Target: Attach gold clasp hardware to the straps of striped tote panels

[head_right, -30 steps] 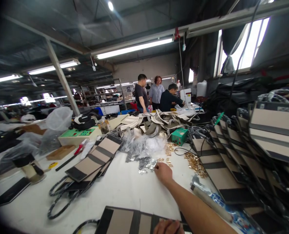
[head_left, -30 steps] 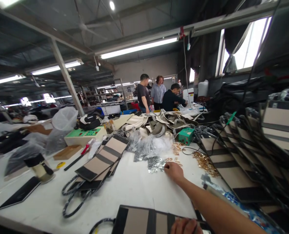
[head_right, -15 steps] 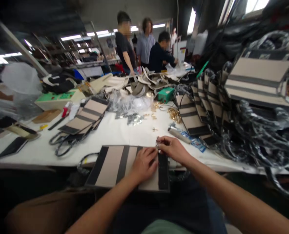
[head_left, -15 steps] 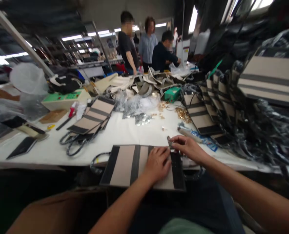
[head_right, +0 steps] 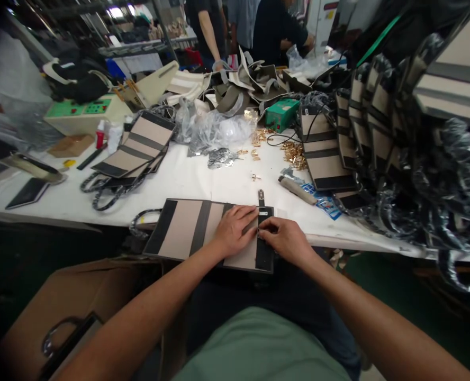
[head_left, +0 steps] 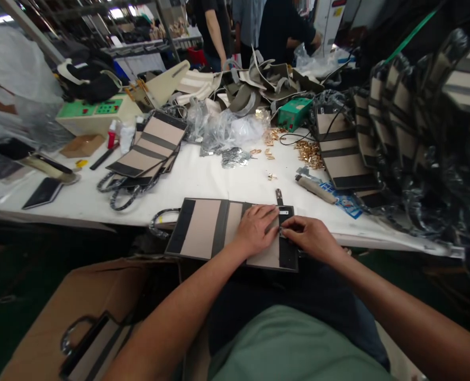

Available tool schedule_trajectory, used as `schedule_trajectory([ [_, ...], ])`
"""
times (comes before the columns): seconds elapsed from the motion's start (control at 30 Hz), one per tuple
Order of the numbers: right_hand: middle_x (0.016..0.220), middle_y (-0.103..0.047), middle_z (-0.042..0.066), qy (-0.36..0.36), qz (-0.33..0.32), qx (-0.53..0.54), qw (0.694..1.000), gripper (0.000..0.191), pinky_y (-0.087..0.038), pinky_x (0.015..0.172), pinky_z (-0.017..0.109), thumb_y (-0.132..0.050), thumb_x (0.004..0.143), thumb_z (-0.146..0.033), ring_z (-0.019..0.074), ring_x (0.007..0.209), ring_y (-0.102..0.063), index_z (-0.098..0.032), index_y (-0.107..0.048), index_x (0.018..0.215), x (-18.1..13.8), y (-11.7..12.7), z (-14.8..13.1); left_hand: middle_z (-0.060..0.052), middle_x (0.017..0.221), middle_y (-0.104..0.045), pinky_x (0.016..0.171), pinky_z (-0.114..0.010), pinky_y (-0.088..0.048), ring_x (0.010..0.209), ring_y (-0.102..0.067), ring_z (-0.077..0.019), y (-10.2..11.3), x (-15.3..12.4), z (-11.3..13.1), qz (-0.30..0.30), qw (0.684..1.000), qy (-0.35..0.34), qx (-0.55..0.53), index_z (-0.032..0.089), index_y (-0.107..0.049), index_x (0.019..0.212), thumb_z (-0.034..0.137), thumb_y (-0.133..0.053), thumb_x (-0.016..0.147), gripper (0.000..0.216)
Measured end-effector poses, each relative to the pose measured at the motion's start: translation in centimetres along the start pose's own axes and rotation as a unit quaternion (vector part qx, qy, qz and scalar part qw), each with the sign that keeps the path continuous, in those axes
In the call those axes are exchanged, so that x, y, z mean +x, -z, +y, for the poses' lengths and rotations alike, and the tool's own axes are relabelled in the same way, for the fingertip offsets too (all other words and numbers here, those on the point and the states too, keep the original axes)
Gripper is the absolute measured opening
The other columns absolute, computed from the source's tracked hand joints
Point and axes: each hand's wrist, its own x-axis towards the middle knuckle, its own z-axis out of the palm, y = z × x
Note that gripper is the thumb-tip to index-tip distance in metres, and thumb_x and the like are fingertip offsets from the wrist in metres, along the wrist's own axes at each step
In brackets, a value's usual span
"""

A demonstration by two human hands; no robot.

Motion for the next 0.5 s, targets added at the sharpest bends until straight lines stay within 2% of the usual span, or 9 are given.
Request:
schedule_trajectory([
  [0.5, 0.087, -0.079, -0.001, 0.015, 0.016, -0.187, 0.982, 0.017, -0.049, 0.069, 0.029, -0.063, 0.086, -0.036, 0.0211, 0.08, -0.07, -0.029, -0.078, 0.091, 0.17, -0.09, -0.53, -0.007, 0.152, -0.055, 0.119, -0.05, -0.037, 0.14, -0.045, -0.0279, -0.14, -0.16, -0.03, -0.001, 1.0, 0.006, -0.017, 0.023, -0.056, 0.144, 0.036, -0.054, 0.1, 0.047],
])
